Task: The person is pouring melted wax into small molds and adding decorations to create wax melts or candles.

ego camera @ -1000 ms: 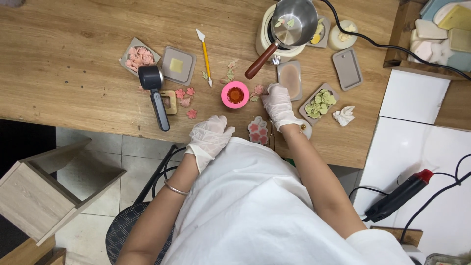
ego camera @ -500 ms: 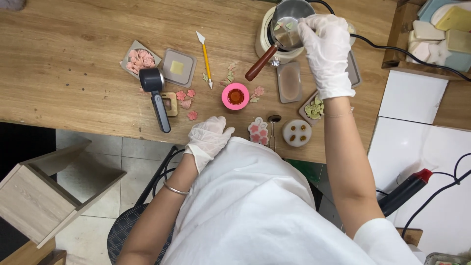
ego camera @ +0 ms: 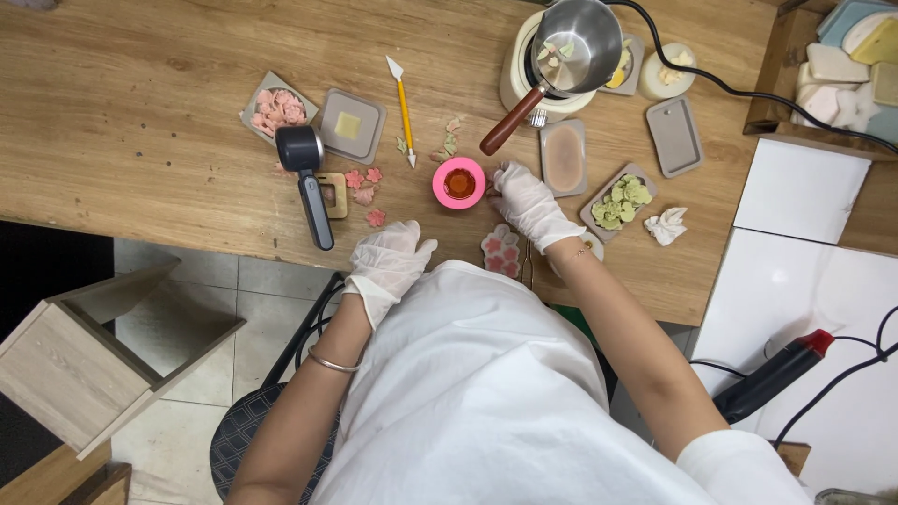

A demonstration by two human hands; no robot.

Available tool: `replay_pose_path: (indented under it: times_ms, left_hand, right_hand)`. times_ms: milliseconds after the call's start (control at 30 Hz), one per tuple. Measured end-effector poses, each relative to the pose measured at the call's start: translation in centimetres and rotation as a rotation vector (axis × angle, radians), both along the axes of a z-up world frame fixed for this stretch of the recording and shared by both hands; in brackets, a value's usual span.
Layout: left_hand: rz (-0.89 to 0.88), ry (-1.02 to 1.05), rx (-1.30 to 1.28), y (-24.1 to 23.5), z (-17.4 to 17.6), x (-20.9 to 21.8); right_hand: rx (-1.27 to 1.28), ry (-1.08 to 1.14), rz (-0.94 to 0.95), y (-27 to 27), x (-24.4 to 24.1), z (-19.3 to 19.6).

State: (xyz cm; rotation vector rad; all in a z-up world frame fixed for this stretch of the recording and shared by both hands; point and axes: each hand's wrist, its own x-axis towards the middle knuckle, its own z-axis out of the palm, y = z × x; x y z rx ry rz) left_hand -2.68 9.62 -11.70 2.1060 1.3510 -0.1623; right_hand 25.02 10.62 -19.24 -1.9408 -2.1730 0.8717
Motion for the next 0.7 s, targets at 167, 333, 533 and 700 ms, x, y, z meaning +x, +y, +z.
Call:
replay_pose_path:
  times_ms: [167, 333, 533, 700]
  left_hand:
    - [0.003, 0.022, -0.024, 0.1, 0.7, 0.4]
    - [0.001, 0.058, -0.070, 0.1, 0.8, 0.2]
    - [0.016, 0.037, -0.078, 0.5, 1.0, 0.2]
    - [0.133, -0.067, -0.031, 2.8, 1.3, 0.0]
  right_hand:
    - [-0.179, -0.121, -0.235, 0.2, -1.6, -4.6]
    - [0.436, -0.416, -0.008, -2.2, -0.3, -15.1]
    - [0.066, -0.065, -0.276, -0.6, 0.6, -2.5]
    - [-0.187, 0.569, -0.705, -0.2, 2.0, 11.9]
